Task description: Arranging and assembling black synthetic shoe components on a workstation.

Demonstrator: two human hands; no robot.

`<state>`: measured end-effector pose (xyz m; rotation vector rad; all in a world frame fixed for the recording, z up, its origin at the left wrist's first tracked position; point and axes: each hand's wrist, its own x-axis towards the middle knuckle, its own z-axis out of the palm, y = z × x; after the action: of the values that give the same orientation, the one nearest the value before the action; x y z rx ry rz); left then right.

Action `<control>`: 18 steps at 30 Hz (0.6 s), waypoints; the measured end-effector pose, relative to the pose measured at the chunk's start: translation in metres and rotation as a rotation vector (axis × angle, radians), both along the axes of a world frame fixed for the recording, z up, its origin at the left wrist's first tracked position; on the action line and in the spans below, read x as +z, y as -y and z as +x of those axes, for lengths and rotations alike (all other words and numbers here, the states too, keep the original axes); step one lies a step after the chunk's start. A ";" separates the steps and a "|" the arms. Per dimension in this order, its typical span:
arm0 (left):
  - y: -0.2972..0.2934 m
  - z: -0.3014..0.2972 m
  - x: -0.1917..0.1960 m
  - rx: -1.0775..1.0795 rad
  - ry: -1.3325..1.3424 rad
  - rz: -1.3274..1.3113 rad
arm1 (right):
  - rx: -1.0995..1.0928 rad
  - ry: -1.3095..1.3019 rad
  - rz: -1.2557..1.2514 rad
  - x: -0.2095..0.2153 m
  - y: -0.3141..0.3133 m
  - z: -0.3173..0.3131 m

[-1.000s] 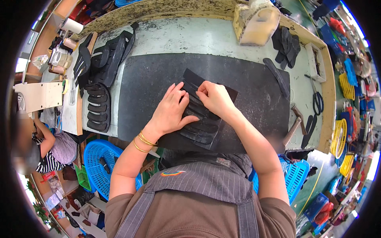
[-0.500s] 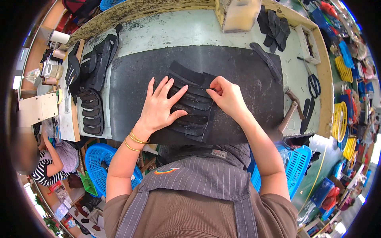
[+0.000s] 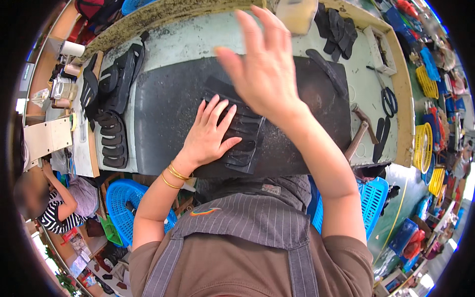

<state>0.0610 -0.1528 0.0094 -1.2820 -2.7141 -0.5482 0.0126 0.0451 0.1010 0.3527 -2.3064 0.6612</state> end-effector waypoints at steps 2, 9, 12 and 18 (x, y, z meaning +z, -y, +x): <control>-0.001 -0.002 0.000 0.006 0.024 -0.026 | 0.100 -0.026 0.028 -0.018 0.019 0.000; -0.007 0.001 -0.002 -0.003 0.070 -0.072 | 0.124 0.435 0.109 -0.113 0.013 0.008; -0.003 0.007 -0.004 0.009 0.071 -0.055 | 0.159 0.270 0.113 -0.082 0.013 0.014; -0.022 0.044 0.001 0.042 0.295 0.179 | 0.108 0.406 0.057 -0.117 0.003 0.018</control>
<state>0.1050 -0.1305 0.0107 -1.1797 -2.8289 -1.0233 0.0305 0.0418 -0.0158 0.4011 -2.7105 0.7793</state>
